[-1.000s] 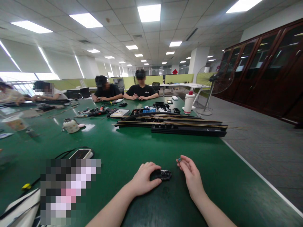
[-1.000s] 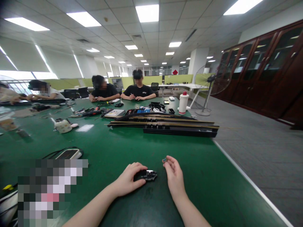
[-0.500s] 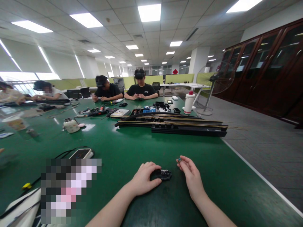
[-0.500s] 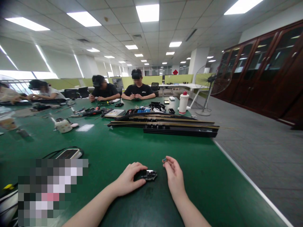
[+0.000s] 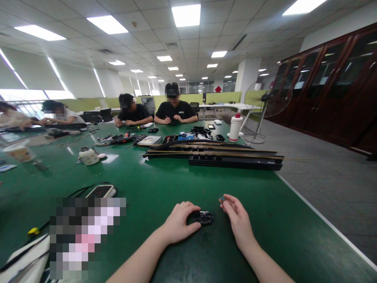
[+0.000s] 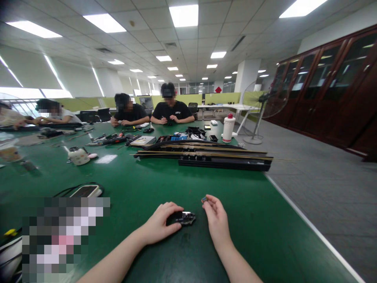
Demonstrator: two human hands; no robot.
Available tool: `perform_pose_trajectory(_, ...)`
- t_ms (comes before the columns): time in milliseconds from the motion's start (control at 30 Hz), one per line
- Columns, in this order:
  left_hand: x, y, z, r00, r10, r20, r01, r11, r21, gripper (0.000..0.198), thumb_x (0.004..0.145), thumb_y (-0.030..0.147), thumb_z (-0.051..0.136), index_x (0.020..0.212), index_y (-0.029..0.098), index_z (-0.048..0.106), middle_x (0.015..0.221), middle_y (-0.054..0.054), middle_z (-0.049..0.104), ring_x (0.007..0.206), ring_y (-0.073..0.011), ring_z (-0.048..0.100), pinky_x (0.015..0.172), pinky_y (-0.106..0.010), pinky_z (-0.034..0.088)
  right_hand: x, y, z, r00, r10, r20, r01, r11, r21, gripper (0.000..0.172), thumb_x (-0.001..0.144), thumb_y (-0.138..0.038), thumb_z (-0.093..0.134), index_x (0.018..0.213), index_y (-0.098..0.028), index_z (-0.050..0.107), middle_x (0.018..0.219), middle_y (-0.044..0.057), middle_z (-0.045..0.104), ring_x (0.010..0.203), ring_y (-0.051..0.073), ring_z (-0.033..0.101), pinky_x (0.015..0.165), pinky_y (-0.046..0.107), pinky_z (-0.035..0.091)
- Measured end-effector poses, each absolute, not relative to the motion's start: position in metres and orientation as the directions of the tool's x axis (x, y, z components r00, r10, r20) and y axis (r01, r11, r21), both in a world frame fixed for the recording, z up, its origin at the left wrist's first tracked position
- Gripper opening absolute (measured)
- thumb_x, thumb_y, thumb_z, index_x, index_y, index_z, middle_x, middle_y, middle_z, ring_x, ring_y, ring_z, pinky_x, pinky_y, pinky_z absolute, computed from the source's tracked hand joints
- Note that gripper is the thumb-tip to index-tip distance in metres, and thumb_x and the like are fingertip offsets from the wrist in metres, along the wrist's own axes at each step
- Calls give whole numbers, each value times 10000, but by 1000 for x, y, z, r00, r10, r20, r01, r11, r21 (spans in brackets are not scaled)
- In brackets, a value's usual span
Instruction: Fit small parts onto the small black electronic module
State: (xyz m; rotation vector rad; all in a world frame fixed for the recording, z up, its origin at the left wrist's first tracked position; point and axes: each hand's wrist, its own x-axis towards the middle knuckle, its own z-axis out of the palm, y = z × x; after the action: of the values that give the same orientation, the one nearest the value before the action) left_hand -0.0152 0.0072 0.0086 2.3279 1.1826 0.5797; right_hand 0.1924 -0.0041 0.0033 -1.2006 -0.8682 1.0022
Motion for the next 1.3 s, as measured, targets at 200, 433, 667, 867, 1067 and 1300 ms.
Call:
perform_pose_trajectory(200,-16,8,8,538,827,165,624,-522,581,399,760,291,639,1146,239,554,1070,-35,600,996,-223,520,881,-342,381,193,-4,3,318,948,18,-151,69,-986,433,603,-469,715,916,-185,619,896,79,701,881,243,642,839,389,497)
perform_pose_trajectory(433,-15,5,11,530,836,143,629,-501,595,432,764,298,632,1181,241,534,1091,-47,595,1014,-232,511,897,-350,384,192,-5,6,263,964,31,-132,68,-989,475,566,-488,745,911,-183,626,910,91,716,906,252,657,876,410,488)
perform_pose_trajectory(667,-15,6,12,533,837,124,635,-492,595,424,777,327,636,1181,244,540,1099,-46,592,1018,-233,508,897,-355,384,190,-6,4,177,980,92,-15,96,-995,429,589,-476,734,883,-173,660,875,100,724,850,249,667,824,408,504)
perform_pose_trajectory(867,-15,7,9,527,840,131,645,-496,581,423,753,302,670,1155,238,555,1090,-36,595,1010,-226,514,889,-343,387,190,-7,-2,52,990,133,157,124,-980,336,699,-409,650,964,-202,671,951,83,714,899,247,644,873,442,460)
perform_pose_trajectory(1067,-15,8,8,535,832,144,637,-510,578,414,758,315,672,1146,228,558,1080,-40,598,998,-226,519,879,-342,393,188,-12,3,-16,979,202,290,198,-936,243,720,-330,632,935,-236,696,998,51,693,975,232,610,926,404,436)
perform_pose_trajectory(1300,-16,8,8,542,829,137,642,-513,570,416,762,334,666,1150,237,552,1087,-46,593,1000,-225,516,874,-343,393,186,-15,5,-136,952,273,361,304,-881,200,748,-277,621,930,-252,700,1027,61,677,1012,230,587,949,417,425)
